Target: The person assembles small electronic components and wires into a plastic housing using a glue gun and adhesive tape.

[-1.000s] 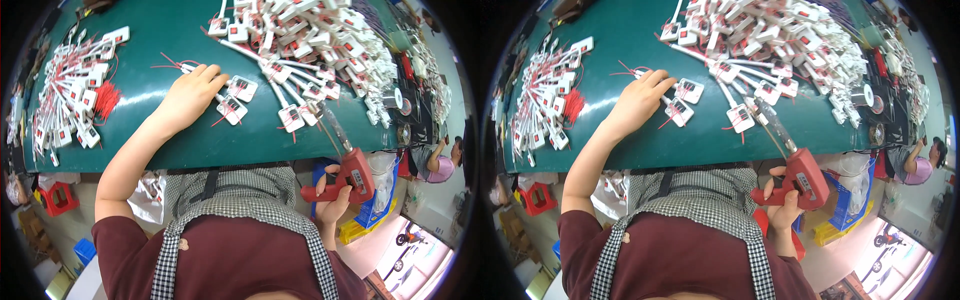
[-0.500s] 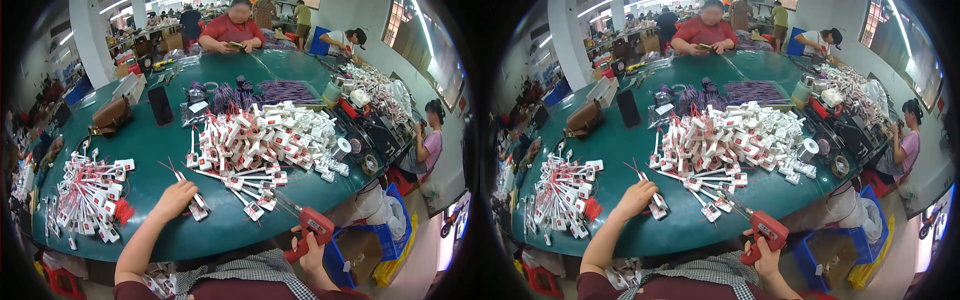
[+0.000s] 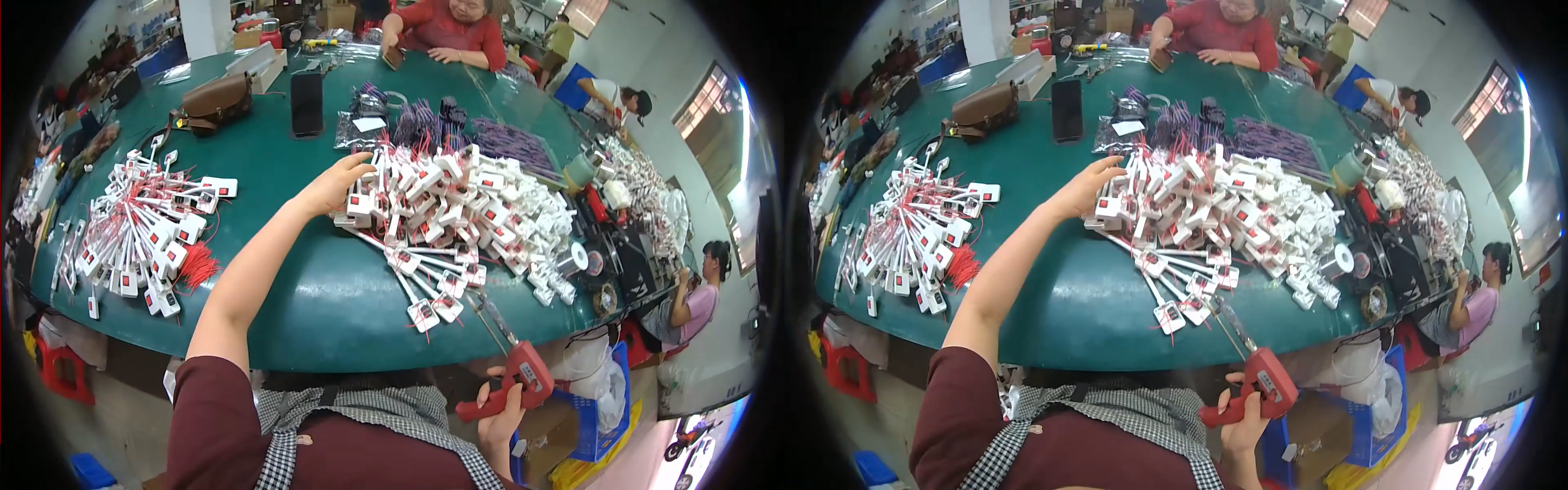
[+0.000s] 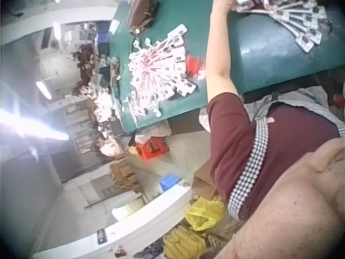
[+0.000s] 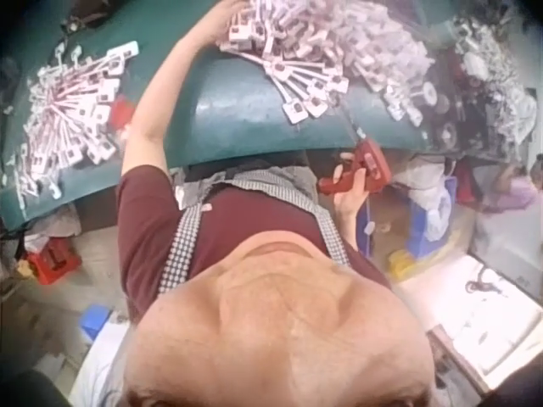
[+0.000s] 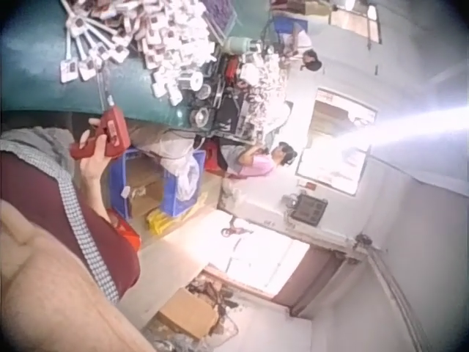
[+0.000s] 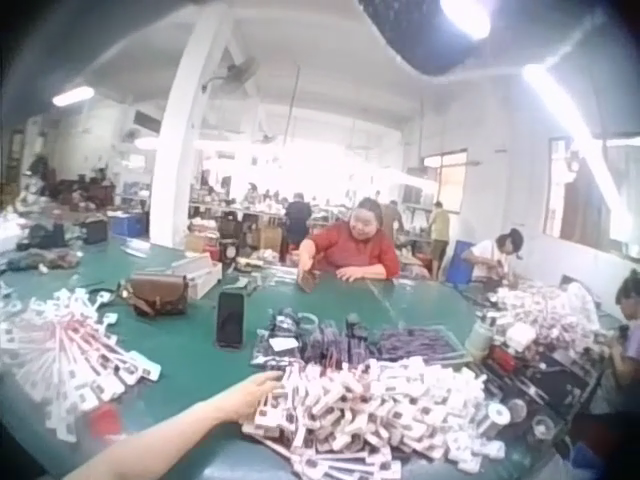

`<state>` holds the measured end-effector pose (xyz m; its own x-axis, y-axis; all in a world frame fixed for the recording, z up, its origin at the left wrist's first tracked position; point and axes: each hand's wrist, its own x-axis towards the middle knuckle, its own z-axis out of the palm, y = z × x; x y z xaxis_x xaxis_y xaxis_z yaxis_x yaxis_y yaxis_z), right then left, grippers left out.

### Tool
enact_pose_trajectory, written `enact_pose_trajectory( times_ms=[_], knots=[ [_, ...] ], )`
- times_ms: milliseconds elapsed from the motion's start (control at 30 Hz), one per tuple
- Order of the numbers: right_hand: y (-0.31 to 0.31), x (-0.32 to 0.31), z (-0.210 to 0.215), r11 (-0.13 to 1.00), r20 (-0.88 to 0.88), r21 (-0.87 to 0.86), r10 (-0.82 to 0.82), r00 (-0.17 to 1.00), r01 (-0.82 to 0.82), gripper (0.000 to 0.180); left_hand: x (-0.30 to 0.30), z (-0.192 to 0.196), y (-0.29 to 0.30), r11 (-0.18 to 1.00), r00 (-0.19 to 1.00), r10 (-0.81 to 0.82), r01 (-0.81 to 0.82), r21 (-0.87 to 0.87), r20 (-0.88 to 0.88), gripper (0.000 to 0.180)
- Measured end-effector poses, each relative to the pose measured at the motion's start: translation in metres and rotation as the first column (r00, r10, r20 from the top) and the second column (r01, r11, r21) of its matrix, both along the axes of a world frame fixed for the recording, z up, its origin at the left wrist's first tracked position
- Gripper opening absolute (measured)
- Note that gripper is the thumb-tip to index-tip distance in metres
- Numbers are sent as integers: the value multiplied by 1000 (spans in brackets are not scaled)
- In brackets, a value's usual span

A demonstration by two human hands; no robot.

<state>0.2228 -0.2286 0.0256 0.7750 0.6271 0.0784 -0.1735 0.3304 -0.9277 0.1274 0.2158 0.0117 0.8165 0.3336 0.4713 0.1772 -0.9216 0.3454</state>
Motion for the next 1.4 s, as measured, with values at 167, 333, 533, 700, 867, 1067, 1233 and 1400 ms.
enact_pose_trajectory(
  times_ms=[167,333,533,700,867,1067,1233,1400],
  knots=[
    [-4,1,2,999,-57,-31,-43,997,41,41,-27,-10,2,962,966,240,-250,109,97,52],
    [17,-2,12,987,-46,-143,-75,996,68,48,-91,-13,17,826,862,494,-506,248,113,44],
    [31,-4,9,990,-70,-137,-25,997,15,49,-166,-13,62,625,626,769,-691,363,-130,17],
    [35,-16,21,973,-40,-162,-173,984,165,49,-187,7,66,742,649,671,-577,342,-359,18],
    [22,-8,13,984,-24,-162,-73,997,68,49,-194,13,51,695,703,662,-446,564,-260,18],
    [28,-16,18,988,-1,-134,-79,997,78,46,-211,-6,30,528,797,603,-373,763,-27,21],
    [22,-12,17,992,-11,-123,-22,1000,21,45,-222,-9,32,780,792,592,-518,352,-147,32],
    [19,-10,14,994,-31,-106,-41,999,37,45,-229,5,37,864,864,491,-500,-61,-111,38]
  ],
)
